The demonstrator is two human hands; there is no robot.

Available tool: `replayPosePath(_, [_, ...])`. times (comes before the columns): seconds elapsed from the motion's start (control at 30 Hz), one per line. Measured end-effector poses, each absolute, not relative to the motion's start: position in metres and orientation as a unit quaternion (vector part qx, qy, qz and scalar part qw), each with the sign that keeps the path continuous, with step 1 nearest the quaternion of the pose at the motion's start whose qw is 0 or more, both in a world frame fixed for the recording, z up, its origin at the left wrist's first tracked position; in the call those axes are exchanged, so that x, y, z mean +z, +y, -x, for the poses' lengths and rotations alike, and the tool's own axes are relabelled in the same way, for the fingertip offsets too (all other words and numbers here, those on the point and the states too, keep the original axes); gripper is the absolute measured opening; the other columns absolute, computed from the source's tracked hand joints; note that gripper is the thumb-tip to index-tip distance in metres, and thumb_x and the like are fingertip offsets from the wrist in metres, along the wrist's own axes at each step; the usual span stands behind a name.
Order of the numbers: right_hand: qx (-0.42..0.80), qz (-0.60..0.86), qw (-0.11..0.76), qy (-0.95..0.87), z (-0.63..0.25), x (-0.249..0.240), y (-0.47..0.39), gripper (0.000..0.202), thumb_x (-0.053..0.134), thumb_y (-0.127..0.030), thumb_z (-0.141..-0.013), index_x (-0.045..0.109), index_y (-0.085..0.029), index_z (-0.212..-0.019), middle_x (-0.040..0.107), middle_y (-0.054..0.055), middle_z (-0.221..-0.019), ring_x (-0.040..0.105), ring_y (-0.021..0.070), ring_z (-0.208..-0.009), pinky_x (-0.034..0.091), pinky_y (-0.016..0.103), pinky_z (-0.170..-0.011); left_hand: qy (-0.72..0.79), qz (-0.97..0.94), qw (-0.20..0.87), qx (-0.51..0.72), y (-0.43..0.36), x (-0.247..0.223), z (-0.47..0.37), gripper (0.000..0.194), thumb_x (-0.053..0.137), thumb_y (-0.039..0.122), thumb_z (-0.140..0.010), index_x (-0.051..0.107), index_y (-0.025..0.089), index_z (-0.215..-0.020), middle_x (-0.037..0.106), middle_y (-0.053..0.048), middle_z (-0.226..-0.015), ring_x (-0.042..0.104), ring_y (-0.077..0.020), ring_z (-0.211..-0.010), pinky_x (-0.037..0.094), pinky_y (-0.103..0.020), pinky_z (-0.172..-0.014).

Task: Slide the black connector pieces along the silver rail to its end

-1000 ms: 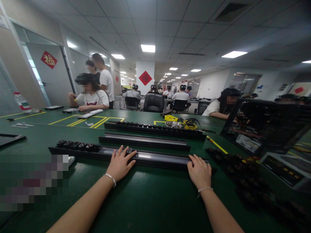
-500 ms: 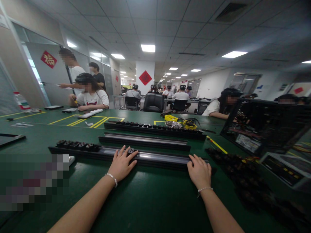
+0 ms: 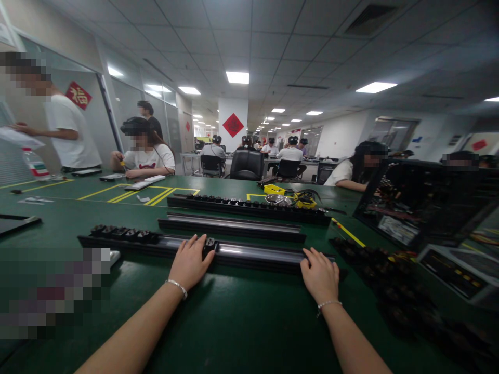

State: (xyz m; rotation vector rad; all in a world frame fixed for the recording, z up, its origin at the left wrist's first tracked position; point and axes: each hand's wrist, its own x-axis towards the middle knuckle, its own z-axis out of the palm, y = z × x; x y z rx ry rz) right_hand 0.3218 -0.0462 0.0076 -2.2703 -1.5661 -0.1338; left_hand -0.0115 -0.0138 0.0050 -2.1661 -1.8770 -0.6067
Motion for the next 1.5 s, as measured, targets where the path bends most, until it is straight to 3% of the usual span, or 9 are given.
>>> replayPosePath(0.13, [-0.056, 0.807, 0.192, -0.556, -0.3212, 0.0072, -0.0468, 0.050, 0.024, -0.035, -0.083, 0.051, -0.024, -0.123, 0.045, 0.002, -0.134, 0.034, 0.0210, -0.124, 0.014, 0.044, -0.106, -0.650, 0.732, 0.102, -0.175, -0.0120, 0.0032, 0.0125, 0.057, 0.030, 0.050, -0.084, 0.049, 0.013, -0.123, 0.043, -0.009, -0.135, 0.029, -0.0259, -0.130, 0.025, -0.046, -0.104])
replayPosePath(1.5, [-0.060, 0.804, 0.189, -0.561, -0.3226, 0.0068, -0.0457, 0.051, 0.022, -0.036, -0.083, 0.051, -0.023, -0.124, 0.045, 0.002, -0.133, 0.034, 0.0213, -0.124, 0.015, 0.045, -0.105, -0.631, 0.752, 0.087, -0.173, -0.0152, 0.0030, 0.0098, 0.054, 0.031, 0.052, -0.083, 0.046, 0.023, -0.126, 0.044, -0.004, -0.136, 0.027, -0.0257, -0.130, 0.021, -0.050, -0.105])
